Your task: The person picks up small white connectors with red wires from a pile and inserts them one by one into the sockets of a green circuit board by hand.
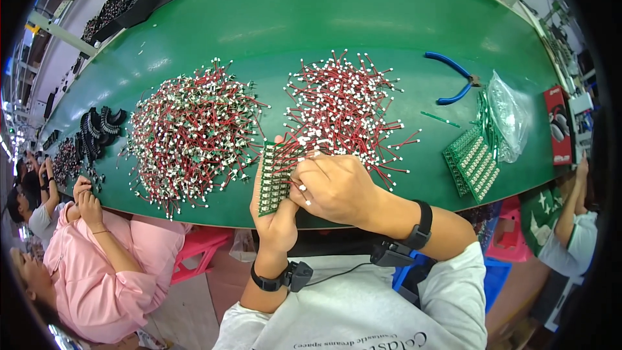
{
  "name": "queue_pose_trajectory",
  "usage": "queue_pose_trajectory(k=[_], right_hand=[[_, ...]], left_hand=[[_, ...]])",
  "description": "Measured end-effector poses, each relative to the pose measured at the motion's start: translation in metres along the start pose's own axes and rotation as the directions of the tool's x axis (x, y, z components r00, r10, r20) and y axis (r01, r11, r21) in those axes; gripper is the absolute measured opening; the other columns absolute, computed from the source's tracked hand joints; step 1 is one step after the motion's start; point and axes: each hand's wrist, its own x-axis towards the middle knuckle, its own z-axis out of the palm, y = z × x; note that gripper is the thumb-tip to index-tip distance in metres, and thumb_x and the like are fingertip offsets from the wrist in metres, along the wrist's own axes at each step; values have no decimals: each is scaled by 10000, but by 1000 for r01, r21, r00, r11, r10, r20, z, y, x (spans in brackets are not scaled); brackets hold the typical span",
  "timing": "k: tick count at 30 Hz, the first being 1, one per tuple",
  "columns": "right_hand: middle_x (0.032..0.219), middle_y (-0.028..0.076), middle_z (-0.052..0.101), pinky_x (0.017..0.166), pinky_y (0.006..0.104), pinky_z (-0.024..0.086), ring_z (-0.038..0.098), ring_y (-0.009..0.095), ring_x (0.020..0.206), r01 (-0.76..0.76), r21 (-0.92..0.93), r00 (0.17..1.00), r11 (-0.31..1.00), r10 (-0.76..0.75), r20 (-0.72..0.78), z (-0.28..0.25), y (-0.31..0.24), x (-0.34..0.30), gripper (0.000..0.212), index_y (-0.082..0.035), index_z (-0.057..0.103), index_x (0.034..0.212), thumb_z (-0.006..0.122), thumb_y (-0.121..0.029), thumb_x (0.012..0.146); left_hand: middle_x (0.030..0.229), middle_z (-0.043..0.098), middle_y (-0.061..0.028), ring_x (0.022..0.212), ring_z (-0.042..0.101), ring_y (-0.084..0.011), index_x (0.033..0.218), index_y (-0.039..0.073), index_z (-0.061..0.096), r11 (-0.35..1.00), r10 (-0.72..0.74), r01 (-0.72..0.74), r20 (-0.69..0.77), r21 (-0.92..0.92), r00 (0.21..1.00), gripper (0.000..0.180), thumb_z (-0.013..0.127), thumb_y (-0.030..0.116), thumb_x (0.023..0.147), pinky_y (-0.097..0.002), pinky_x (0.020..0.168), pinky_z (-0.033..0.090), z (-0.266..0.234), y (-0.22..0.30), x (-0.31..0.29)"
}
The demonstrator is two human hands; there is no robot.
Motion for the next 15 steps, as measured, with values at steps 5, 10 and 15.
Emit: queue_pose_trajectory(k=[5,10,15], right_hand=[[689,50,567,466,320,508,603,195,574,2,6,1000,1000,-2,-12,0,2,1,186,-60,568,770,734,-61,686],[712,55,594,470,315,507,620,200,597,-12,-14,1000,1000,12,22,-3,-1,1,169,-60,578,779,733,-95,722],[716,53,602,492,322,513,629,202,608,13,-57,1000,998,-13,0,-2,-1,-1,159,-63,585,784,726,-129,752]], left_hand=[[1286,574,-127,1121,574,-156,1391,-97,413,998,52,-53,48,21,997,557,436,-137,836,-282,983,446,-8,-6,0],[1108,604,-81,958,577,-124,1226,-75,510,997,73,-73,22,-22,997,422,444,-148,815,-251,842,454,1,-1,1],[975,608,-42,812,562,-90,1089,-58,571,999,38,-35,-79,35,996,326,449,-150,802,-219,710,446,7,0,-1]])
